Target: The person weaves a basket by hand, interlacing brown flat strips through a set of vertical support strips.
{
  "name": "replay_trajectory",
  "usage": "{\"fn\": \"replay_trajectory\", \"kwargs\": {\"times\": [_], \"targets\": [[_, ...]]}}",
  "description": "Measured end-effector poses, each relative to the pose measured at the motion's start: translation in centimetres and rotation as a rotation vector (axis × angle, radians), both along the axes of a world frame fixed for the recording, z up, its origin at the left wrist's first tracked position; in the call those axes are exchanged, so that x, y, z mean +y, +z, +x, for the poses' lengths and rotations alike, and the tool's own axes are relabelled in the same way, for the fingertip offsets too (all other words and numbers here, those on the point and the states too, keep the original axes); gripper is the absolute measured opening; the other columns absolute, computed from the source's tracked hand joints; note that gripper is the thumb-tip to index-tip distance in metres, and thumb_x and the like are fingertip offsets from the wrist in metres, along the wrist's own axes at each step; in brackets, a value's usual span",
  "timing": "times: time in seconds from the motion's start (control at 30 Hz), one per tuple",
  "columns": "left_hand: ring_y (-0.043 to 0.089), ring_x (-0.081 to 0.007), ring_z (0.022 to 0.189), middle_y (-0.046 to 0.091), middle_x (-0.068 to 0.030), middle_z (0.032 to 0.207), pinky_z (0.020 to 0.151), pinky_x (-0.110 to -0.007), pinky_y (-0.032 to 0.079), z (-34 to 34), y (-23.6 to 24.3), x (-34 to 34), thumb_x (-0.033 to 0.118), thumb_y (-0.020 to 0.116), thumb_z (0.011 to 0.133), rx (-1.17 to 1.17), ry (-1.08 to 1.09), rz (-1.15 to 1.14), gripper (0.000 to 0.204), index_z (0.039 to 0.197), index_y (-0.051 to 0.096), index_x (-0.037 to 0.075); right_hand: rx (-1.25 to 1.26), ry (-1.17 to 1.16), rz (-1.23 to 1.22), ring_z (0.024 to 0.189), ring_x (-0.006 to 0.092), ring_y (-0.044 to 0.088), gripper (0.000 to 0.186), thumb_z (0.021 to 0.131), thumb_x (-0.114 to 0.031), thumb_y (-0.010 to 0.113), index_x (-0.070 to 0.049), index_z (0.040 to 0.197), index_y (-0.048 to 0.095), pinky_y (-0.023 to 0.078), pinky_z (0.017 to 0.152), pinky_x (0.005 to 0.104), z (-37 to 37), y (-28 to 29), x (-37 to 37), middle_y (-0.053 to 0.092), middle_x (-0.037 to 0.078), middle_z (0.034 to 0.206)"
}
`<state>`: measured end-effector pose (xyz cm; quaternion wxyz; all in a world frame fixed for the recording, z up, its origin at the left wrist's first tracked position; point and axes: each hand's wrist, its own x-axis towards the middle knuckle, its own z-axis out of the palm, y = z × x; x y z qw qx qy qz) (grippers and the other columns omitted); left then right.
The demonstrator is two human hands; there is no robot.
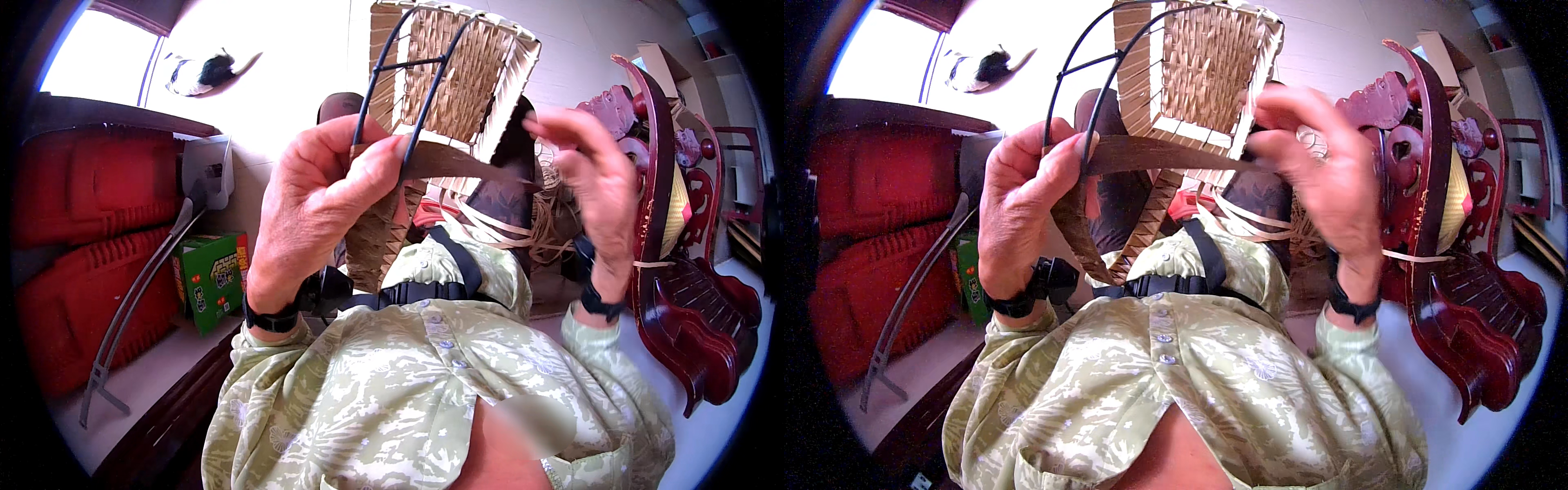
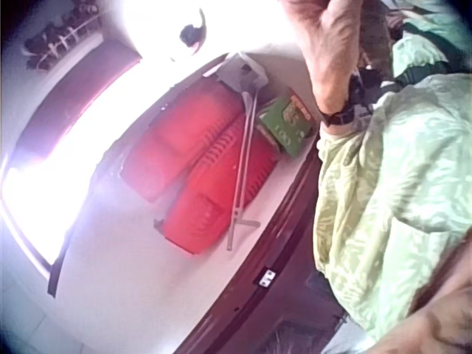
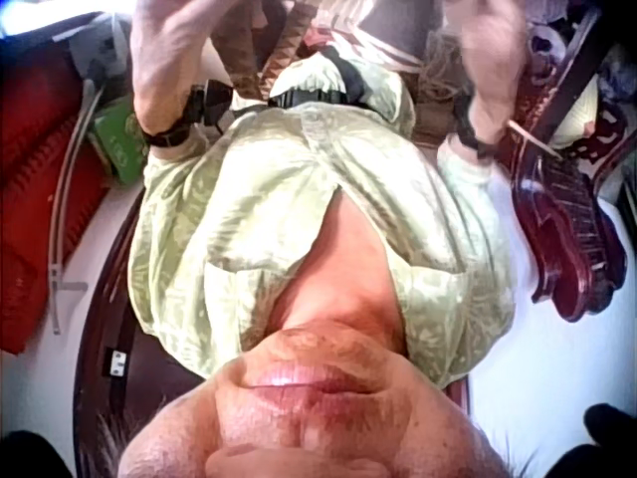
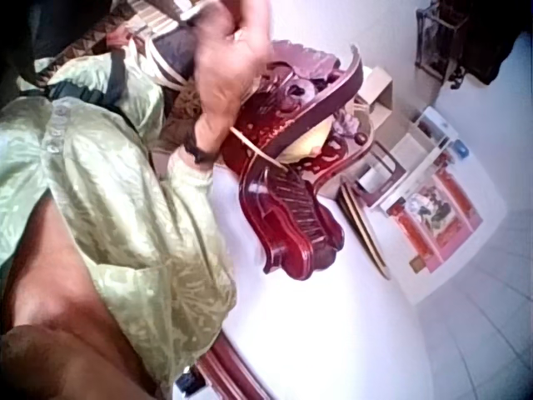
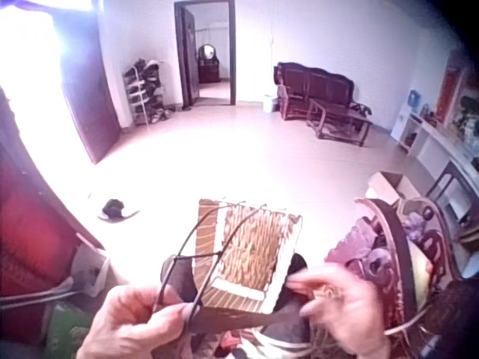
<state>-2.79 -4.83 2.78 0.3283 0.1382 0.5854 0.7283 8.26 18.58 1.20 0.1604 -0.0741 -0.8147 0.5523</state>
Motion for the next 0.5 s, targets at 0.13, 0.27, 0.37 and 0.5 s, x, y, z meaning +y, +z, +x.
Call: {"fn": "replay_trajectory", "kwargs": {"times": [0.13, 0.27, 0.37, 0.5], "targets": [[0.058, -0.0058, 0.063, 0.061, -0.001, 0.072, 0.058, -0.02, 0.047, 0.2, 0.9, -0.5, 0.012, 0.058, 0.092, -0.033, -0.056, -0.029, 0.014, 0.092, 0.06, -0.002, -0.138, 0.526, -0.133, 0.092, 0.0122, 0.057, 0.045, 0.088, -0.04, 0.062, 0.0, 0.109, 0.061, 0.046, 0.082, 0.0257, -5.1, 0.0, -2.9, 0.062, 0.004, 0.094], [0.058, -0.0062, 0.065, 0.061, -0.0019, 0.077, 0.06, -0.02, 0.049, 0.2, 0.2, -0.6, 0.012, 0.059, 0.092, 0.067, -0.058, -0.032, 0.016, 0.095, 0.059, -0.004, -0.501, 0.587, -0.297, 0.057, 0.0036, 0.051, 0.028, 0.088, -0.024, 0.064, 0.001, 0.078, 0.063, 0.04, 0.052, 0.0185, -5.3, 3.9, -2.4, 0.058, -0.001, 0.063], [0.06, -0.0068, 0.069, 0.063, -0.0043, 0.08, 0.062, -0.02, 0.05, 0.3, 0.6, -0.5, 0.011, 0.059, 0.092, 0.076, -0.052, -0.025, 0.02, 0.105, 0.056, -0.004, -0.489, 0.633, -0.255, 0.055, 0.0059, 0.055, 0.017, 0.089, -0.011, 0.059, 0.003, 0.08, 0.062, 0.043, 0.049, 0.0186, -3.8, 7.9, -3.2, 0.058, 0.002, 0.063], [0.06, -0.0088, 0.077, 0.066, -0.0064, 0.09, 0.071, -0.022, 0.048, 0.8, 1.2, -0.6, 0.011, 0.058, 0.091, 0.166, 0.134, 0.059, 0.028, 0.116, 0.055, -0.002, -0.583, 0.684, -0.31, 0.056, 0.005, 0.057, 0.018, 0.092, -0.01, 0.054, 0.005, 0.085, 0.061, 0.045, 0.048, 0.017, -4.3, 9.3, -4.0, 0.06, 0.003, 0.067]]}}
